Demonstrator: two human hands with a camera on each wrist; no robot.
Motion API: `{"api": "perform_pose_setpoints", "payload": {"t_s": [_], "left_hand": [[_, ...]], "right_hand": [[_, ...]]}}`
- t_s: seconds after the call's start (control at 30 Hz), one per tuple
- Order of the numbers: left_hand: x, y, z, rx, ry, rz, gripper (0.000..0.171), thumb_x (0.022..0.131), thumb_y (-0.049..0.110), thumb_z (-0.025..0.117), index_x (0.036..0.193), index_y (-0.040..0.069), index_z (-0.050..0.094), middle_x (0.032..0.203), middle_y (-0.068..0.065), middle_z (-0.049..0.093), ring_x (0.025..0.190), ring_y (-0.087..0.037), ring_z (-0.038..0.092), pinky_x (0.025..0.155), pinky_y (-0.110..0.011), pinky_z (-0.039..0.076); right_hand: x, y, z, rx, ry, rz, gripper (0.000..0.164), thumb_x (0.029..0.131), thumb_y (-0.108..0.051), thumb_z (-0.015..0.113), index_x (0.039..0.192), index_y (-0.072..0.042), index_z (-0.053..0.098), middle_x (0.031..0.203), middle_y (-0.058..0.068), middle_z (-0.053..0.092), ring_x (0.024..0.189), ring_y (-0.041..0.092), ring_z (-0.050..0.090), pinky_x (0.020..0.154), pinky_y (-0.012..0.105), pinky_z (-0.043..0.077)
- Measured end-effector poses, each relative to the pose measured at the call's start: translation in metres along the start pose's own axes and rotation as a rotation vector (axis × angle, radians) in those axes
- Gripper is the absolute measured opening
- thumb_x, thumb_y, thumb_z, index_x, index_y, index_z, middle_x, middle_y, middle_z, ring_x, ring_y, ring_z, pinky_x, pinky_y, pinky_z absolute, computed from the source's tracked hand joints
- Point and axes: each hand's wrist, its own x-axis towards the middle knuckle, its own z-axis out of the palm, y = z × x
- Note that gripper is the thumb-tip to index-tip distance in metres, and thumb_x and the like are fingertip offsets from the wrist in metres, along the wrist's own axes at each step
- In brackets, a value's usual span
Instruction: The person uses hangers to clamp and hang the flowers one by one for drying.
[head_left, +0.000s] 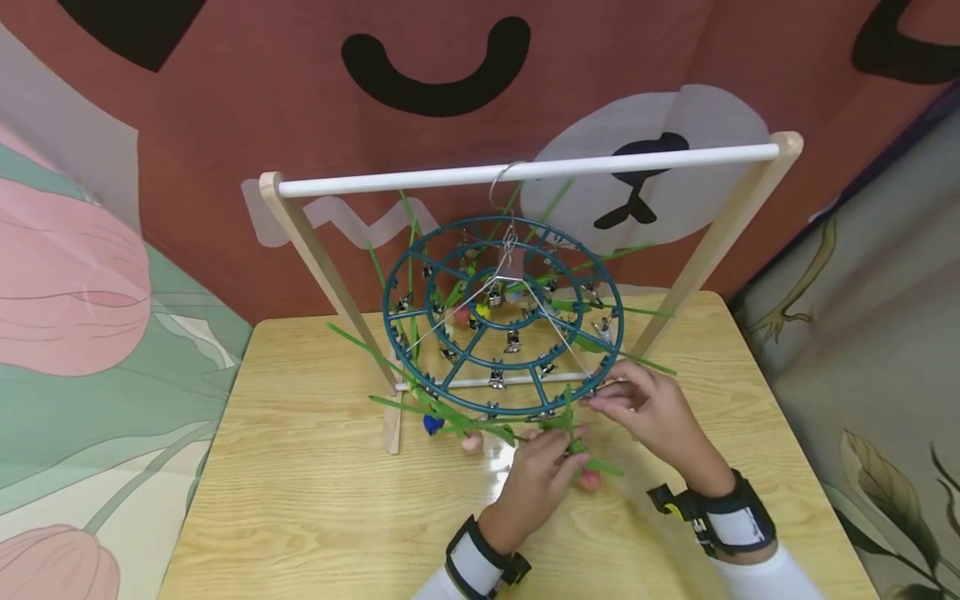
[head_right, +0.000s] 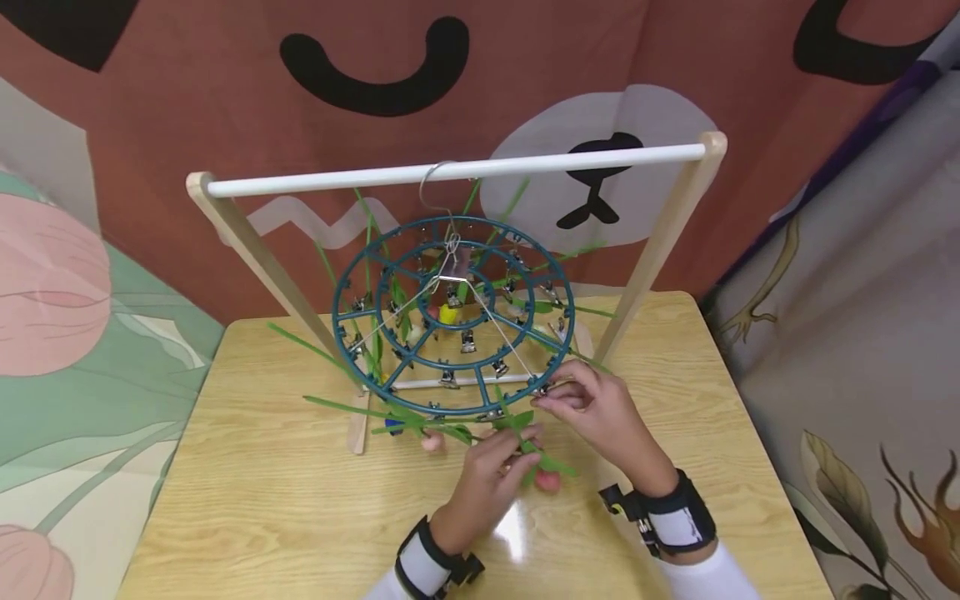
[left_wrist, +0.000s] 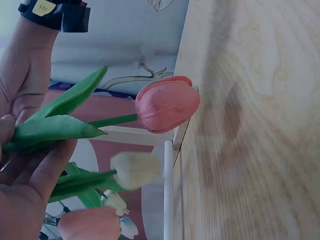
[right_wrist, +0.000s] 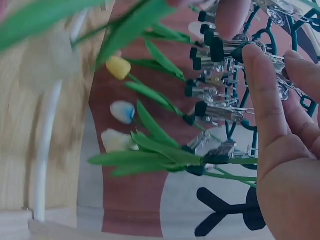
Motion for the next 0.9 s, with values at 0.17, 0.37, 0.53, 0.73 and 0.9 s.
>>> {"api": "perform_pose_setpoints", "payload": {"t_s": [0.17, 0.37, 0.53, 0.73, 0.9], "left_hand": [[0.003, -0.003, 0.001, -0.01, 0.043, -0.004, 0.011, 0.094, 0.007, 0.074, 0.102, 0.001, 0.069, 0.109, -0.012, 0.077, 0.089, -0.014, 0.075, 0.08, -0.004, 0.055], [0.002, -0.007, 0.0, -0.012, 0.058, -0.043, 0.013, 0.099, 0.01, 0.068, 0.109, 0.001, 0.07, 0.101, -0.01, 0.077, 0.087, -0.014, 0.074, 0.08, -0.007, 0.057], [0.002, -0.011, -0.004, -0.003, 0.076, -0.143, 0.013, 0.099, 0.009, 0.068, 0.11, 0.004, 0.072, 0.092, -0.006, 0.074, 0.077, -0.011, 0.068, 0.072, -0.008, 0.056], [0.006, -0.015, -0.009, 0.005, 0.102, -0.202, 0.025, 0.098, 0.006, 0.068, 0.123, 0.005, 0.07, 0.101, -0.009, 0.075, 0.078, -0.013, 0.07, 0.073, -0.013, 0.058], [0.008, -0.015, -0.009, -0.044, 0.111, -0.21, 0.03, 0.099, 0.006, 0.067, 0.128, 0.006, 0.069, 0.116, -0.01, 0.076, 0.097, -0.019, 0.074, 0.085, -0.024, 0.062]], "right_hand": [[-0.004, -0.001, 0.006, 0.071, -0.025, 0.069, 0.027, 0.085, 0.018, 0.072, 0.106, 0.003, 0.063, 0.097, 0.022, 0.071, 0.09, 0.001, 0.074, 0.072, 0.022, 0.065], [-0.006, -0.001, 0.01, 0.054, -0.019, 0.019, 0.028, 0.081, 0.021, 0.073, 0.102, 0.005, 0.065, 0.092, 0.02, 0.07, 0.088, -0.002, 0.072, 0.07, 0.019, 0.064], [-0.008, -0.001, 0.012, -0.005, 0.011, -0.064, 0.034, 0.076, 0.024, 0.076, 0.101, 0.003, 0.067, 0.089, 0.017, 0.072, 0.084, -0.003, 0.071, 0.068, 0.016, 0.062], [-0.013, 0.002, 0.018, 0.055, 0.051, -0.16, 0.024, 0.081, 0.013, 0.077, 0.101, 0.005, 0.067, 0.098, 0.017, 0.069, 0.09, -0.002, 0.071, 0.07, 0.016, 0.063], [-0.011, 0.005, 0.026, 0.168, 0.087, -0.296, 0.023, 0.093, -0.009, 0.073, 0.097, 0.012, 0.065, 0.096, 0.019, 0.068, 0.098, 0.003, 0.071, 0.075, 0.016, 0.063]]}}
